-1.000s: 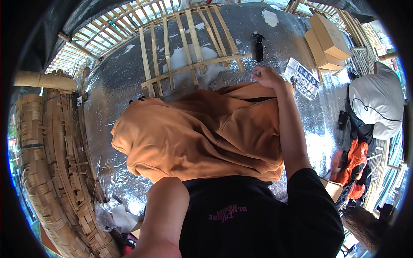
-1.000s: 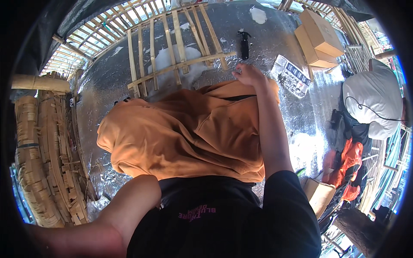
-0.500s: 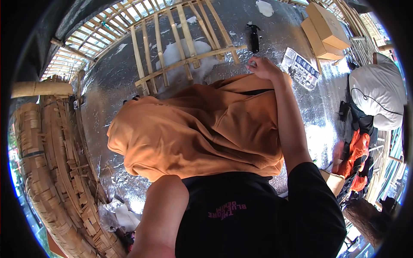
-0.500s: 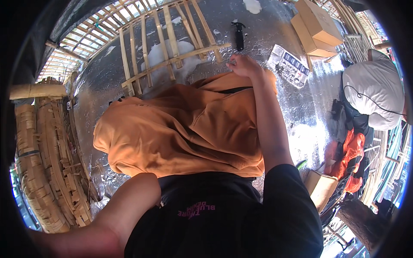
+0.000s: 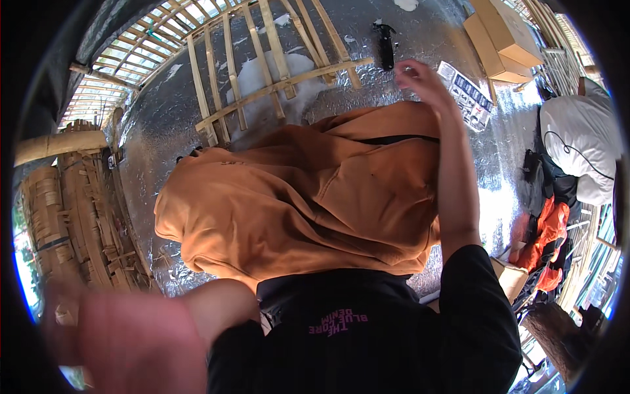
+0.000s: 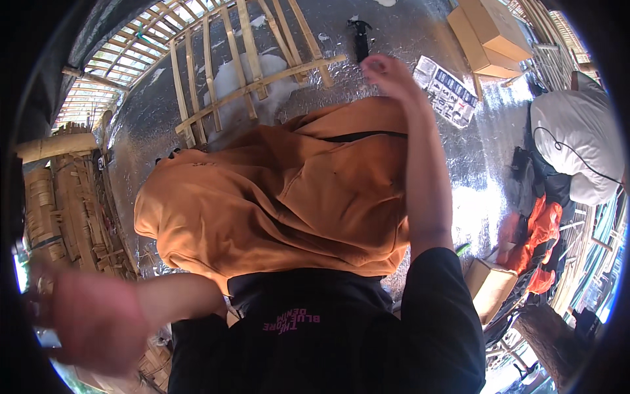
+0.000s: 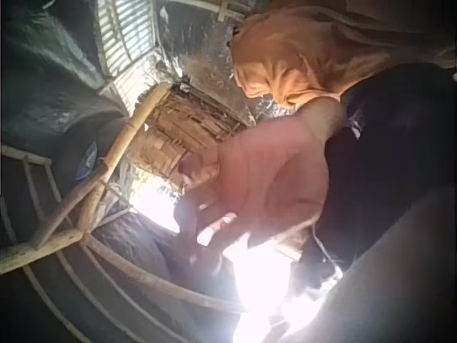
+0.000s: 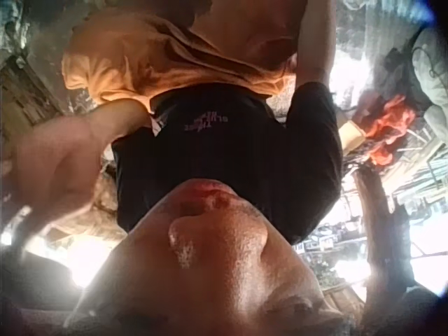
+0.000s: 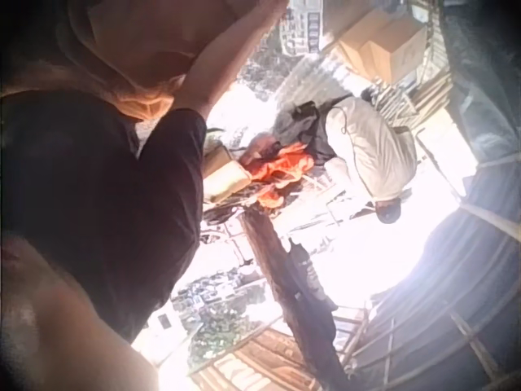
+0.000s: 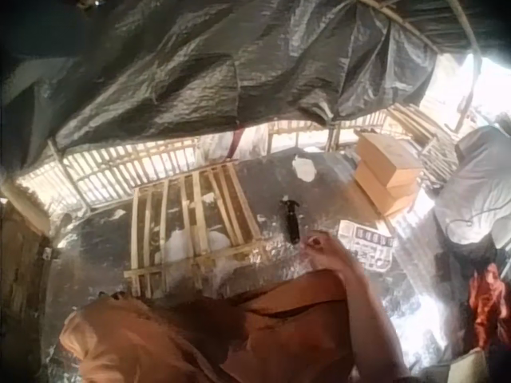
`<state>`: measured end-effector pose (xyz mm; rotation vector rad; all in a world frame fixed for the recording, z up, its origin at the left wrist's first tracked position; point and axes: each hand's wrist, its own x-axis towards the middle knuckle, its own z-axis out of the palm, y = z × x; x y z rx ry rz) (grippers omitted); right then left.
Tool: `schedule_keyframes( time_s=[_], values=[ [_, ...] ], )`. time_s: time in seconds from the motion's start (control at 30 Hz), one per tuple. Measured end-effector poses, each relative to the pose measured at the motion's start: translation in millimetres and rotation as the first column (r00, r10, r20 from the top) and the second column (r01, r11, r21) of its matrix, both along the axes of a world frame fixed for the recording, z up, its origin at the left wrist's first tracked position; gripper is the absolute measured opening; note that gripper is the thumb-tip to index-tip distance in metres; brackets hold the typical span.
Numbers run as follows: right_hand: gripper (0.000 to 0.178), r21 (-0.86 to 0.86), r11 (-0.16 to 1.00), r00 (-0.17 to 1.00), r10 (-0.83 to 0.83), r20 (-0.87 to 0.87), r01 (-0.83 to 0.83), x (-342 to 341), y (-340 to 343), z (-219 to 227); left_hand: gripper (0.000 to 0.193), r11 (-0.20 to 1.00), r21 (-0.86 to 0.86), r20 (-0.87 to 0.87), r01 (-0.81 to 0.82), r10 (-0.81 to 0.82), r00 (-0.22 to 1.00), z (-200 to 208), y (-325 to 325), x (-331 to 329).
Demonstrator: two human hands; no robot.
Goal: The person assembles a wooden frame by positioning small slats and securing them with a hammer, then picks up the partially completed structure to check it.
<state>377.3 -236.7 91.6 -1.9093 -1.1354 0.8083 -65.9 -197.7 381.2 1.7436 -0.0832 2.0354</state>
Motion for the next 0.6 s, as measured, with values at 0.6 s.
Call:
schedule_keyframes(
  time_s=[0.6],
  values=[
    [0.021,-0.013,0.935,0.743,-0.273,0.611,0.355,206.3,-67.8,-161.2,0.049,0.791,-0.312,-0.941,-0.526,-0.334,0.055,-237.5,78.1,48.9]
  ],
)
